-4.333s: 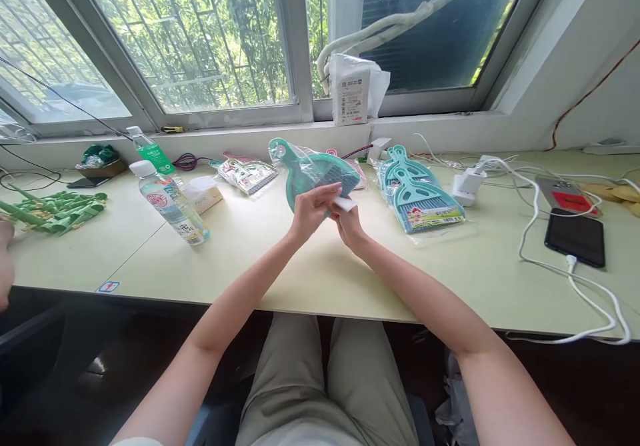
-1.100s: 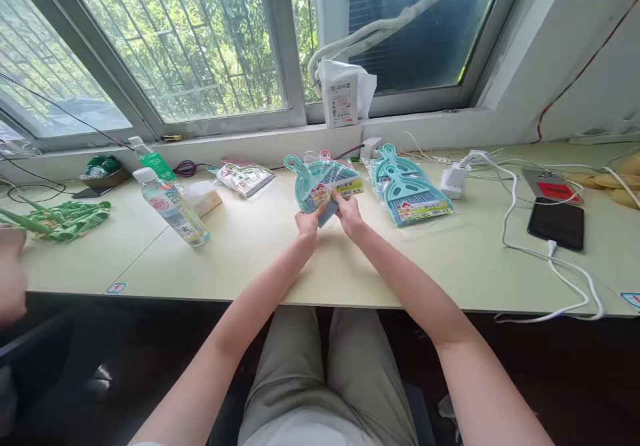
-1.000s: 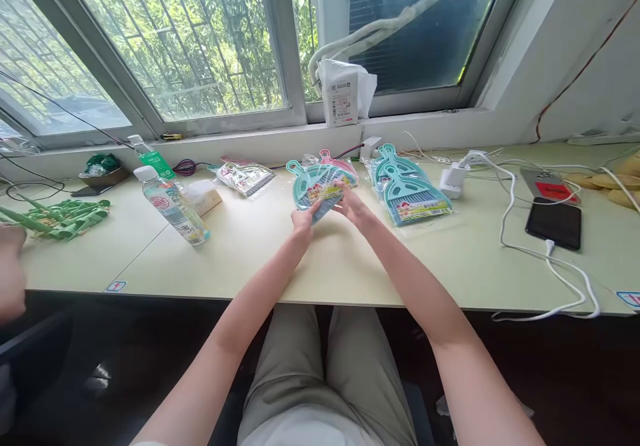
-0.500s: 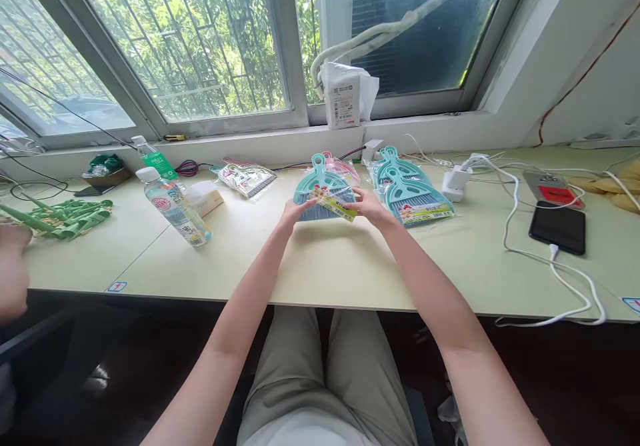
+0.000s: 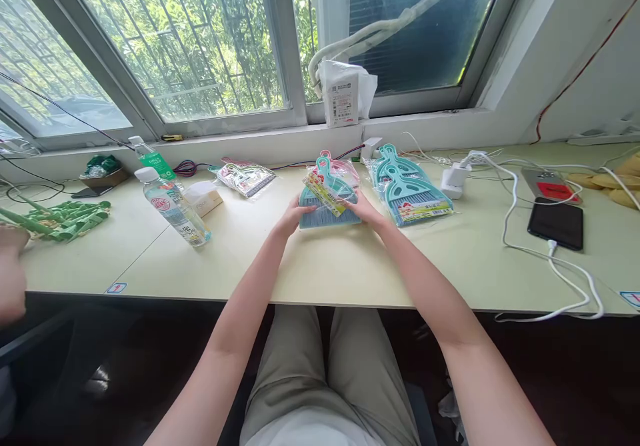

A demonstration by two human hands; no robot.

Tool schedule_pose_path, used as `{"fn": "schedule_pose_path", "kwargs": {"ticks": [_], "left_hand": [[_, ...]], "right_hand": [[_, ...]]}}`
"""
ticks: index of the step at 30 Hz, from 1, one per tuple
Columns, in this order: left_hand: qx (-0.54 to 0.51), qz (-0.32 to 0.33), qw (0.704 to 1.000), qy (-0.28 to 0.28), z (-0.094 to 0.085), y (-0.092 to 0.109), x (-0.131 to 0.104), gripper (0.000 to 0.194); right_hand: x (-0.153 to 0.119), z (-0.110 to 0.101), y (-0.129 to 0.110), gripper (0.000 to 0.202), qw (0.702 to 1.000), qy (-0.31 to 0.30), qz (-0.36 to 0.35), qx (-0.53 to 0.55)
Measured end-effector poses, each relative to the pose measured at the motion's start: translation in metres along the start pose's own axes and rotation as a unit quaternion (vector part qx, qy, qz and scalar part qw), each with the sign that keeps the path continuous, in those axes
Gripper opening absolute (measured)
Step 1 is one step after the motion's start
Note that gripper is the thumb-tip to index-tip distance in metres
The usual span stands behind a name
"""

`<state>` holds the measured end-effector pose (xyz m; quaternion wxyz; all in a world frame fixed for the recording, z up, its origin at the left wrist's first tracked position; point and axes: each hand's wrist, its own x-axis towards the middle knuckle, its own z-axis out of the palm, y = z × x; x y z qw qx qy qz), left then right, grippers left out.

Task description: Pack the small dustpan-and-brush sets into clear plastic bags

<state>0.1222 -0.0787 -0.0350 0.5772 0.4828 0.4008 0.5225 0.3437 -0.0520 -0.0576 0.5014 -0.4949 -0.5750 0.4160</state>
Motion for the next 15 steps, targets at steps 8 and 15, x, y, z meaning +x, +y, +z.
{"fn": "schedule_pose_path", "kwargs": {"ticks": [8,15], "left_hand": [[-0.04,-0.009,0.999,-0.035,-0.014,0.009,0.001,0.042],[-0.025,-0.023,0.998,-0.049,-0.013,0.005,0.0,0.049]], "right_hand": [[-0.002,-0.019,-0.023,0.083,0.992,-0.093,0.054,0.072],[-0.003,-0.008,-0.011,0.085,0.998,-0.049,0.01,0.029]]}}
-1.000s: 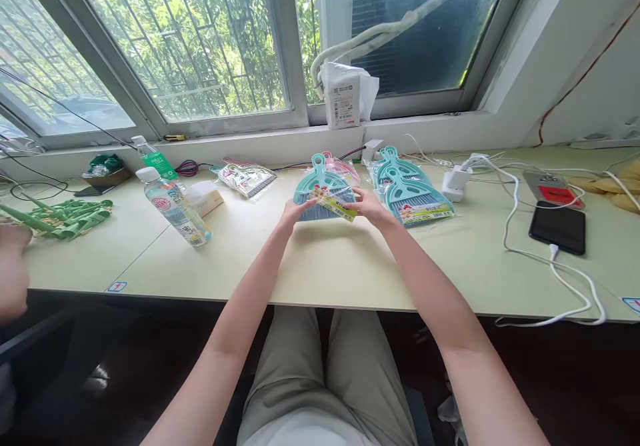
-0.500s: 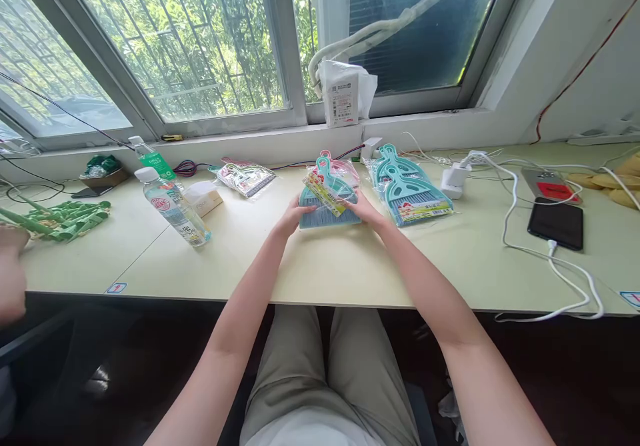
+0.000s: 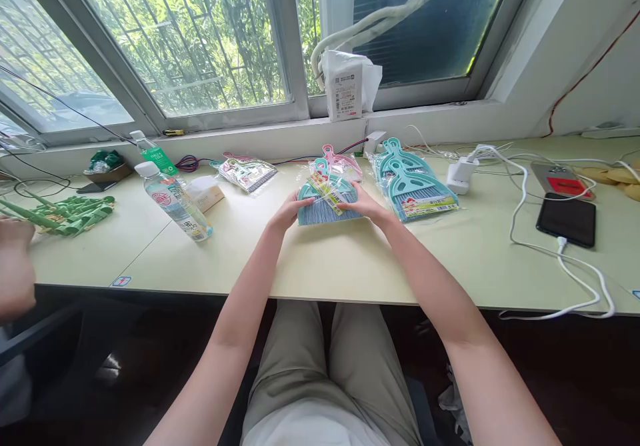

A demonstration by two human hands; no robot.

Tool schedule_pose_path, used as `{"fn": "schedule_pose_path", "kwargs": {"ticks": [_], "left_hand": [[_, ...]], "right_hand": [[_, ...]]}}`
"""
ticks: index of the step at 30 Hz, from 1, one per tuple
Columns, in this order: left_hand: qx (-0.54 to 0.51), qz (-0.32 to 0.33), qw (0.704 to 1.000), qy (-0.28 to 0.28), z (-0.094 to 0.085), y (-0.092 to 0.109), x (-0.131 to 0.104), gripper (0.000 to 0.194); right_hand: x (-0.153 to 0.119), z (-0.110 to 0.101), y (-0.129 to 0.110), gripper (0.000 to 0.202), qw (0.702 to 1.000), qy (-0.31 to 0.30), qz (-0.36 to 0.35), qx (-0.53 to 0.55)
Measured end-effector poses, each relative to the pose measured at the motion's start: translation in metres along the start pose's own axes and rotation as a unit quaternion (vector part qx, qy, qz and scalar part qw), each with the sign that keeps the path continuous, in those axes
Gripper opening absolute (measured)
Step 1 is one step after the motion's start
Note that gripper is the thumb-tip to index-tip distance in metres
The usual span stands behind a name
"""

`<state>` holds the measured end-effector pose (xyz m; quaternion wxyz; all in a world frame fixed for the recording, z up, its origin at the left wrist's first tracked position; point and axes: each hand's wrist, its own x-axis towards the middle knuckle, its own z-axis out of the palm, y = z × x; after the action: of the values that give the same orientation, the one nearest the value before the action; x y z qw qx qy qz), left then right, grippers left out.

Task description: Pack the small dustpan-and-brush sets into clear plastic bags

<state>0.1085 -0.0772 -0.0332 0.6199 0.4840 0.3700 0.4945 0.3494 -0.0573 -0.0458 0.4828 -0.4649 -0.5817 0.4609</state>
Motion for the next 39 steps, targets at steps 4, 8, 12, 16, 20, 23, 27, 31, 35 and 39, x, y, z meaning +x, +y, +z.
{"fn": "schedule_pose_path", "kwargs": {"ticks": [4,8,12,16,20,23,27,31,35,39], "left_hand": [[0.019,-0.003,1.0,0.013,-0.002,0.0,0.0,0.048],[0.036,-0.009,0.999,-0.016,0.0,0.0,-0.001,0.05],[0.034,-0.01,0.999,0.004,0.0,-0.002,0.001,0.047],[0.028,-0.052,0.996,0.063,-0.007,-0.006,0.006,0.04],[0.0,-0.084,0.99,0.111,-0.012,-0.006,0.008,0.028],[-0.01,-0.089,0.988,0.13,-0.013,-0.004,0.008,0.019],[-0.012,-0.094,0.986,0.136,-0.014,-0.004,0.009,0.016],[-0.023,-0.109,0.985,0.134,-0.017,-0.007,0.01,0.017],[-0.016,-0.117,0.989,0.09,-0.021,-0.008,0.009,0.022],[0.002,-0.106,0.993,0.058,-0.019,-0.006,0.008,0.025]], "right_hand": [[0.001,-0.007,0.002,0.099,0.995,-0.085,0.042,0.017],[0.003,-0.025,-0.001,0.102,0.986,-0.14,0.086,0.034],[0.004,-0.022,-0.003,0.103,0.992,-0.075,0.023,-0.094],[-0.004,-0.003,-0.005,0.057,0.922,0.031,-0.179,-0.341],[-0.019,0.019,-0.01,0.029,0.836,-0.032,-0.292,-0.463],[-0.026,0.037,-0.01,0.033,0.845,-0.062,-0.301,-0.438],[-0.024,0.054,-0.001,0.034,0.91,-0.056,-0.266,-0.314],[-0.021,0.053,0.007,0.022,0.94,-0.142,-0.231,-0.207],[-0.02,0.039,0.006,0.009,0.94,-0.156,-0.244,-0.182],[-0.015,0.026,0.004,0.011,0.929,-0.158,-0.262,-0.21]]}}
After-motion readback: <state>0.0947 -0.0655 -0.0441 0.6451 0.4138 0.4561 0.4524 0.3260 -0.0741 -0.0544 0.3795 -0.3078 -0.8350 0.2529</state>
